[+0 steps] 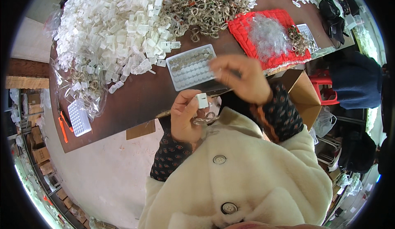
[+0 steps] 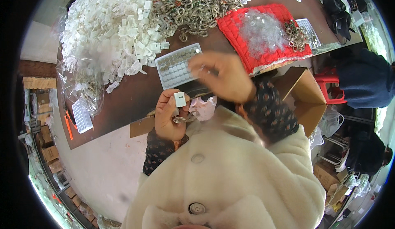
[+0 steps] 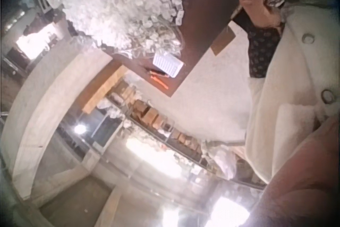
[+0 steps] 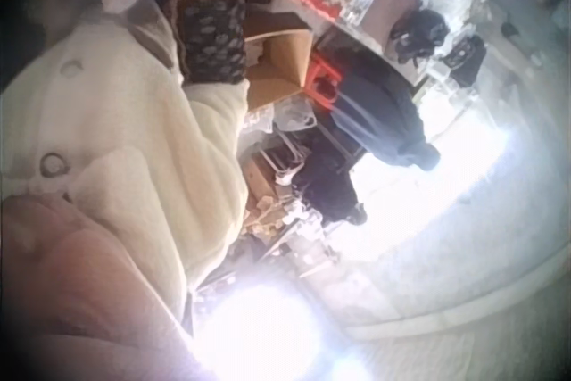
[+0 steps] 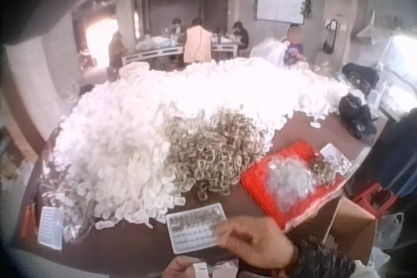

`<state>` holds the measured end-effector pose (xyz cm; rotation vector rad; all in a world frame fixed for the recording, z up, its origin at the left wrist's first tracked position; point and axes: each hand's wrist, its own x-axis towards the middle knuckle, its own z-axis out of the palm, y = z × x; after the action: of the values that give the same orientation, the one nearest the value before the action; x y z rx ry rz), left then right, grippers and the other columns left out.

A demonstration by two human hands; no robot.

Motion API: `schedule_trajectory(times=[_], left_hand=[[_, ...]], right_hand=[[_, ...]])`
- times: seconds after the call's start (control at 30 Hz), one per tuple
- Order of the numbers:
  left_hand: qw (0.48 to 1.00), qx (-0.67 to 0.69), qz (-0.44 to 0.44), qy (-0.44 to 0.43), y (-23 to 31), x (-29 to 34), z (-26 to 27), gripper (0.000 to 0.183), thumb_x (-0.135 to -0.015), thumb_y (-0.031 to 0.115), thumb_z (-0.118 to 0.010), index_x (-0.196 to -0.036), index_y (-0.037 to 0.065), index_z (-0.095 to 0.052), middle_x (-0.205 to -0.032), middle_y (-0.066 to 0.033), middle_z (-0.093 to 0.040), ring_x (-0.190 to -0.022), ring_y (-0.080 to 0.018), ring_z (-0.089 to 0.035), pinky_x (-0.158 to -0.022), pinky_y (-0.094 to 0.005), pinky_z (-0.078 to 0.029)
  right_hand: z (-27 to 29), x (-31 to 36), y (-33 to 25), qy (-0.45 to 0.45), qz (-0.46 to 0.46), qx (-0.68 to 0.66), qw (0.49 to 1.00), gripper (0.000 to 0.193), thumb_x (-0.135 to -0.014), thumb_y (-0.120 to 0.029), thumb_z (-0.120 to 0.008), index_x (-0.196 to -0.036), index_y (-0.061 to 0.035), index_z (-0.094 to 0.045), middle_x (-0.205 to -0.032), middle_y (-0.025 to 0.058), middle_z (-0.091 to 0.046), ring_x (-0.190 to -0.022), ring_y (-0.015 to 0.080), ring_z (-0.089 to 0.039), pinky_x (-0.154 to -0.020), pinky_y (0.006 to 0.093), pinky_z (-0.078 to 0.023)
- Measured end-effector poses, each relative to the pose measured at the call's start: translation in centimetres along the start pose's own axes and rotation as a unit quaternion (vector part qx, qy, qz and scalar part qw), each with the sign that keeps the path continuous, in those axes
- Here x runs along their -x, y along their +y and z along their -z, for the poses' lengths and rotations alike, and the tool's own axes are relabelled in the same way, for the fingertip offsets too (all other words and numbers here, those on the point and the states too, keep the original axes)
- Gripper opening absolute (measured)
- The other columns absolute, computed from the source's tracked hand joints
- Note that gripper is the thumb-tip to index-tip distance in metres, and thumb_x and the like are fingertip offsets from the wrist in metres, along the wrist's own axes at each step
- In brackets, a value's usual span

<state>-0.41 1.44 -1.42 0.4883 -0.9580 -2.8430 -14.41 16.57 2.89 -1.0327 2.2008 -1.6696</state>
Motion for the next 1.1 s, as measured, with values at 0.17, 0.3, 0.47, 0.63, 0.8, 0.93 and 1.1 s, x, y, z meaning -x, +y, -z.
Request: schedule_trajectory(times=[0.17,0.3,0.47,0.63,0.8,0.93,1.1], left_hand=[[0.993,0.088,0.040,-0.060,1.2,-1.2,0.5,0.014,-0.094,0.014,-0.055,-0.102,0.003,-0.060,-0.099,-0.0111,-0.061,-0.069,-0.0161,-0.055,-0.058,-0.0252,-0.044],[0.998,0.043,0.044,-0.024,0.9,-1.6,1.1,0.011,-0.094,0.014,-0.057,-0.099,0.005,-0.059,-0.101,-0.0116,-0.059,-0.063,-0.0163,-0.051,-0.054,-0.0240,-0.039],[0.996,0.058,0.060,-0.027,1.0,-1.6,1.6,0.010,-0.097,0.015,-0.055,-0.100,0.006,-0.057,-0.103,-0.0117,-0.059,-0.059,-0.0150,-0.050,-0.049,-0.0223,-0.039],[0.998,0.036,0.051,-0.020,1.1,-1.4,1.4,0.011,-0.096,0.015,-0.057,-0.100,0.005,-0.057,-0.100,-0.0106,-0.059,-0.061,-0.0135,-0.051,-0.051,-0.0214,-0.039],[0.999,-0.014,0.037,-0.021,1.0,-1.1,0.4,0.014,-0.094,0.014,-0.061,-0.101,0.002,-0.061,-0.092,-0.0068,-0.060,-0.060,-0.0095,-0.050,-0.053,-0.0202,-0.036],[0.992,-0.120,0.024,-0.014,1.6,-1.5,-0.3,0.025,-0.093,0.010,-0.063,-0.117,0.002,-0.062,-0.087,-0.0014,-0.059,-0.058,-0.0051,-0.048,-0.049,-0.0196,-0.034],[0.993,-0.110,-0.022,-0.033,1.9,-1.3,-0.6,0.033,-0.092,0.009,-0.066,-0.124,-0.001,-0.060,-0.089,-0.0032,-0.061,-0.058,-0.0059,-0.048,-0.050,-0.0208,-0.036]], right_hand=[[3.3,-7.3,5.3,0.179,-0.001,0.209,0.961,0.019,-0.084,-0.011,-0.071,-0.099,-0.0021,-0.066,-0.091,0.0131,-0.069,-0.082,0.0271,-0.068,-0.072,0.0349,-0.053],[3.0,-10.4,7.9,0.189,0.041,0.237,0.952,0.022,-0.081,-0.015,-0.074,-0.097,-0.0032,-0.065,-0.098,0.0150,-0.067,-0.088,0.0305,-0.066,-0.074,0.0365,-0.053],[2.4,-11.8,7.7,0.182,0.052,0.245,0.951,0.021,-0.081,-0.016,-0.075,-0.096,-0.0045,-0.066,-0.091,0.0109,-0.066,-0.079,0.0248,-0.064,-0.070,0.0333,-0.052],[4.1,-9.1,6.0,0.193,-0.024,0.019,0.981,0.014,-0.090,-0.008,-0.068,-0.101,-0.0018,-0.062,-0.091,0.0034,-0.068,-0.077,0.0098,-0.063,-0.067,0.0226,-0.049],[5.2,-4.8,4.5,0.158,-0.118,-0.118,0.973,0.008,-0.094,-0.005,-0.063,-0.100,-0.0018,-0.060,-0.091,0.0058,-0.068,-0.080,0.0117,-0.065,-0.069,0.0244,-0.051],[4.0,-0.4,2.4,0.065,-0.174,-0.236,0.954,0.008,-0.093,-0.003,-0.064,-0.099,-0.0012,-0.059,-0.088,0.0058,-0.066,-0.076,0.0133,-0.066,-0.069,0.0259,-0.052],[2.1,3.6,-0.5,-0.037,-0.228,-0.323,0.918,0.009,-0.091,-0.004,-0.066,-0.095,-0.0015,-0.058,-0.085,0.0048,-0.065,-0.074,0.0136,-0.066,-0.070,0.0254,-0.053]])
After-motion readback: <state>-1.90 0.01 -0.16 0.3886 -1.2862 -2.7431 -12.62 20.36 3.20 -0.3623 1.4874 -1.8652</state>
